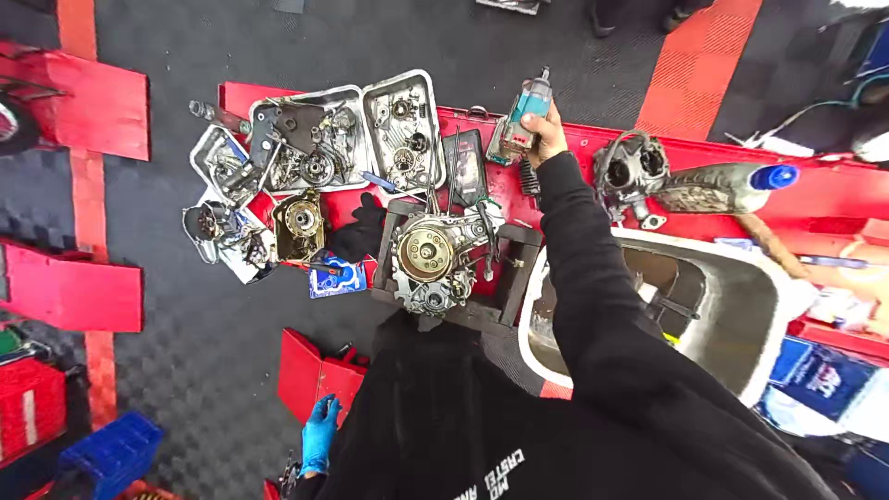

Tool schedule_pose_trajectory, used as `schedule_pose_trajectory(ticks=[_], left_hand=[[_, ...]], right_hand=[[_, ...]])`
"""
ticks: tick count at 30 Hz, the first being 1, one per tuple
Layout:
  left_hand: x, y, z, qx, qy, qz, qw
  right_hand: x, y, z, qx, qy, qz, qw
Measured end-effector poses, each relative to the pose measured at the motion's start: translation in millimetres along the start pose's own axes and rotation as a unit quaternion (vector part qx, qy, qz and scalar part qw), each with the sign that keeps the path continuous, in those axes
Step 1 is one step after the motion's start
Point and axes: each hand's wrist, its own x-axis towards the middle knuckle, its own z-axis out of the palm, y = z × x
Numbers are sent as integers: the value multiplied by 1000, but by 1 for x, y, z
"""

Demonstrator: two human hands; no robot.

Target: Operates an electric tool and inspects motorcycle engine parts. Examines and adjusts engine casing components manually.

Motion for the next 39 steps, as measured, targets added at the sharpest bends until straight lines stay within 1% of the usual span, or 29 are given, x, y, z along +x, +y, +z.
schedule_pose_trajectory(ticks=[3,5,9,11,12,13,14,15,16,17,18,20,21,22,23,25,26,27,29,30,32,34,35,37,39], left_hand=[[8,2,4,6,4,11,1000],[10,19,0,-7,14,30,999],[15,88,-24,-75,34,97,992],[12,132,-38,-143,35,149,978],[6,157,-44,-177,29,175,968],[-2,183,-52,-202,21,204,958],[-10,209,-59,-215,15,240,947],[-20,236,-63,-218,15,281,935],[-31,262,-65,-220,19,324,920],[-43,288,-66,-227,17,365,903],[-57,311,-64,-237,9,400,885],[-86,351,-54,-250,-31,459,852],[-100,367,-47,-239,-52,483,841],[-114,379,-36,-218,-71,504,833],[-125,388,-24,-198,-83,525,823],[-137,396,4,-188,-80,566,799],[-138,398,13,-181,-82,573,795],[-136,398,18,-166,-99,569,799],[-128,390,16,-130,-157,551,810],[-122,384,12,-118,-182,539,814],[-106,365,4,-95,-212,516,824],[-84,342,-4,-71,-207,479,850],[-72,328,-9,-59,-195,450,870],[-46,297,-18,-43,-176,376,909],[-20,263,-25,-50,-164,293,941]], right_hand=[[-10,-8,-8,-43,-32,1,999],[-14,-17,-6,-95,-25,13,995],[-11,-36,-3,-200,18,60,978],[-15,-47,2,-273,55,92,956],[-19,-55,6,-327,77,98,937],[-28,-66,12,-377,102,86,916],[-40,-79,21,-408,123,45,903],[-59,-95,34,-414,136,-16,900],[-85,-112,52,-397,132,-76,905],[-116,-130,75,-373,103,-114,915],[-152,-147,98,-357,46,-121,925],[-220,-164,138,-344,-100,-79,930],[-243,-163,154,-346,-158,-66,922],[-262,-158,165,-363,-192,-59,910],[-276,-151,171,-393,-196,-71,895],[-295,-138,170,-464,-149,-119,865],[-298,-135,164,-491,-135,-127,851],[-299,-134,154,-514,-137,-120,838],[-296,-129,128,-551,-128,-84,820],[-289,-123,112,-573,-100,-60,811],[-263,-112,82,-635,-43,15,772],[-225,-97,57,-683,-14,96,724],[-204,-87,46,-704,-10,135,697],[-161,-61,32,-734,-30,203,648],[-124,-30,22,-749,-60,238,615]])
